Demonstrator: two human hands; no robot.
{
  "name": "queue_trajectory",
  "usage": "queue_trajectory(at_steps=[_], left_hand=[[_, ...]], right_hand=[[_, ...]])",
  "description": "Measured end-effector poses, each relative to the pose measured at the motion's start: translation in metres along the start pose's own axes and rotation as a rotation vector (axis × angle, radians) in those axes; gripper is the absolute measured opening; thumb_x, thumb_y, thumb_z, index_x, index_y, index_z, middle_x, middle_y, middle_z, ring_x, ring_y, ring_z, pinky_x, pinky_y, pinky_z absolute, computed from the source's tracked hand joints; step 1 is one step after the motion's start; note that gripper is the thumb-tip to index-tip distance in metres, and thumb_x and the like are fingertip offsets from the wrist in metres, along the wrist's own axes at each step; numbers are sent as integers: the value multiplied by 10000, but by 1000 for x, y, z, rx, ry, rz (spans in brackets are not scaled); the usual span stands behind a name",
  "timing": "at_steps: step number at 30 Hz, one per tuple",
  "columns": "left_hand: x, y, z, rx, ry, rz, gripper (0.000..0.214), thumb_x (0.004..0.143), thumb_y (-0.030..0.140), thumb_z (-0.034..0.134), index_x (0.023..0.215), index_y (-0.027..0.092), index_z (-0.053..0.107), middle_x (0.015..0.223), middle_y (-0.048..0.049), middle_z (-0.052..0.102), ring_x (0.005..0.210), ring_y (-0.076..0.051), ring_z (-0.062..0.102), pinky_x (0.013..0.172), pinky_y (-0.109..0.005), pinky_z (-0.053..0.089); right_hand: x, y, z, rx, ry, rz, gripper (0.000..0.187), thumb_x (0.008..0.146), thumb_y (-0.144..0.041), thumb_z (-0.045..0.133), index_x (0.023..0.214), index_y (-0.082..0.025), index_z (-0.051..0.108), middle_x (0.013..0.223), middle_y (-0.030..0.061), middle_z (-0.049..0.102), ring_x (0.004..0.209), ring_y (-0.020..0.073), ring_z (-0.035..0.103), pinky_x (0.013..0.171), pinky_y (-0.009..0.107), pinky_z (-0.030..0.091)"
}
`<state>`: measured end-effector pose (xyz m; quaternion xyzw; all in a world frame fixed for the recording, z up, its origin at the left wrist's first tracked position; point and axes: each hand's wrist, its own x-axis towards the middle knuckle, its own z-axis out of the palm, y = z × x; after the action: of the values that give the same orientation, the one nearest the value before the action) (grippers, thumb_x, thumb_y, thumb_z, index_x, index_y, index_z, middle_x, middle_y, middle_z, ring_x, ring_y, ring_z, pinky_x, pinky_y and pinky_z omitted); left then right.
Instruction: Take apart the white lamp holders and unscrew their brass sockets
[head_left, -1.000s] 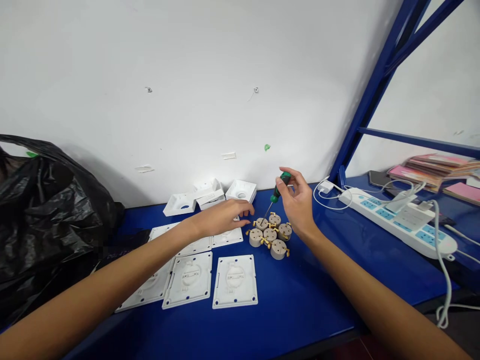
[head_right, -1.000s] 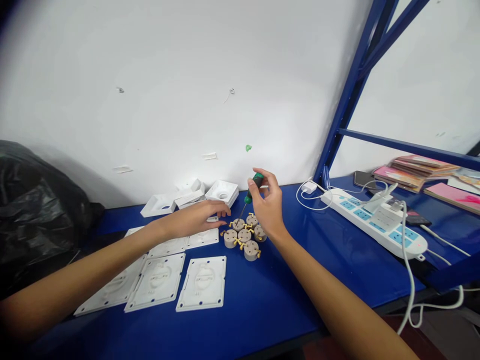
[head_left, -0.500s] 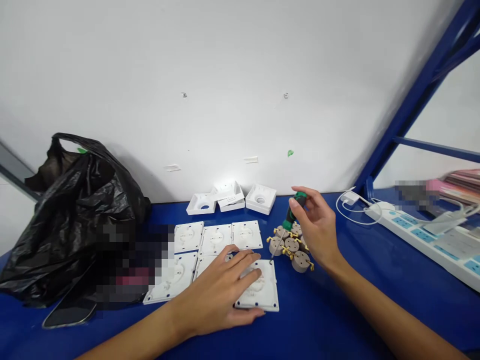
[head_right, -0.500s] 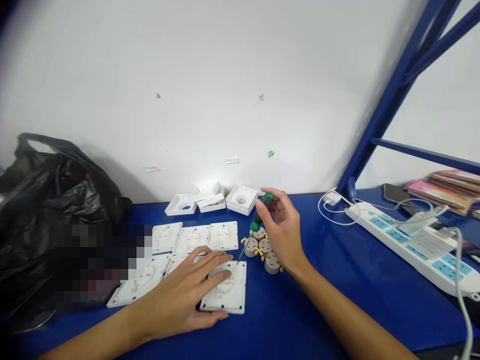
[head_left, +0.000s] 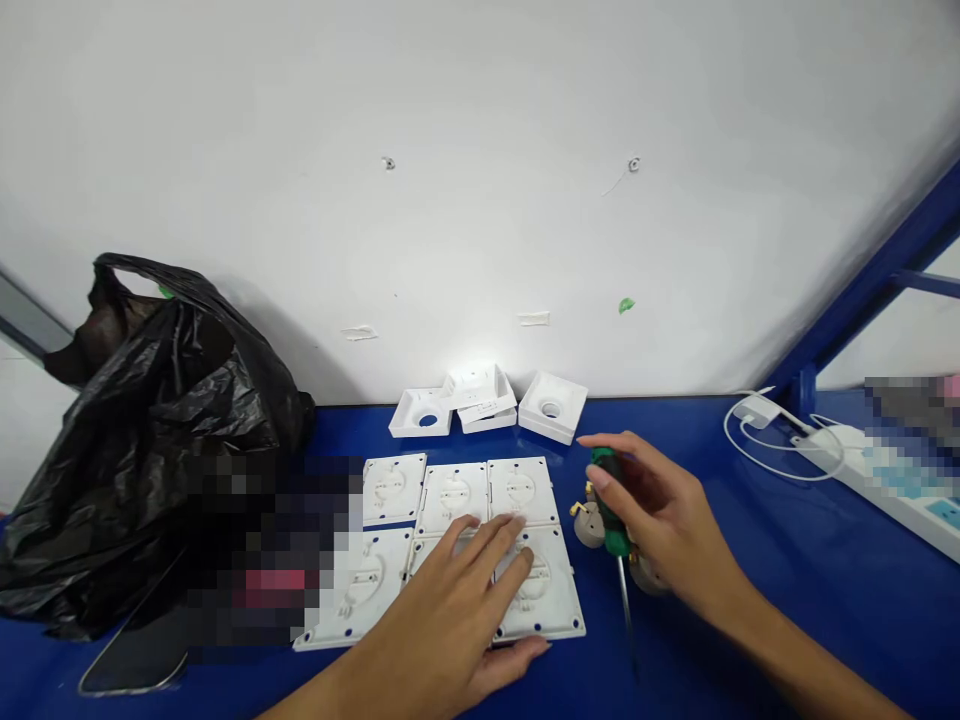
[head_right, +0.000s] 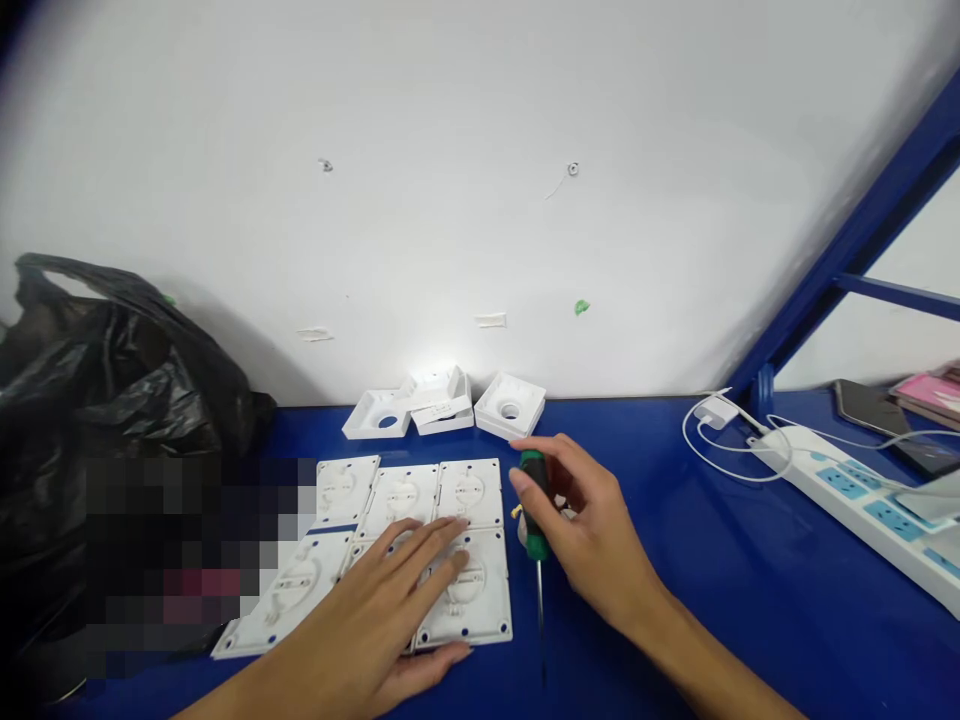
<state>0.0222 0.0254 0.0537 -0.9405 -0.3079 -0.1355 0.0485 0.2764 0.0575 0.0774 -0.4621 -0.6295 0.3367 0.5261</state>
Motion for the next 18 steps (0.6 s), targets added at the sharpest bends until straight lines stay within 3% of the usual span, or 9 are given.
queue_trajectory(at_steps=[4, 8, 12, 18], left_hand=[[-2, -2, 2, -31, 10, -4, 516, 1095, 578, 507, 1387, 170, 627, 1541, -151, 617, 1353, -344, 648, 1154, -542, 514], [-2, -2, 2, -39, 20, 5, 514, 1097, 570, 512, 1382, 157, 628, 1528, -167, 624, 1341, -349, 652, 1151, -551, 509], [-1, -2, 1, -33, -8, 7, 488, 1086, 543, 556, 1366, 150, 628, 1527, -174, 621, 1341, -359, 645, 1141, -568, 504], [4, -2, 3, 18, -5, 34, 480, 1061, 508, 623, 1370, 140, 613, 1499, -207, 625, 1353, -386, 630, 1132, -595, 491]], right_hand=[[17, 4, -18, 13, 95, 61, 320, 950, -501, 721, 1177, -281, 770, 744, -20, 553, 587, 135, 476, 473, 261, 390], [33, 13, -31, 19, 107, 127, 450, 881, -608, 742, 1096, -215, 776, 674, -37, 505, 519, 107, 375, 439, 254, 282], [41, 26, -30, -11, 82, 136, 515, 843, -650, 739, 1048, -178, 763, 645, -46, 489, 512, 109, 371, 448, 262, 282], [39, 40, -22, -51, 16, 106, 429, 840, -590, 740, 1006, -194, 762, 657, -37, 544, 512, 121, 416, 458, 267, 312]])
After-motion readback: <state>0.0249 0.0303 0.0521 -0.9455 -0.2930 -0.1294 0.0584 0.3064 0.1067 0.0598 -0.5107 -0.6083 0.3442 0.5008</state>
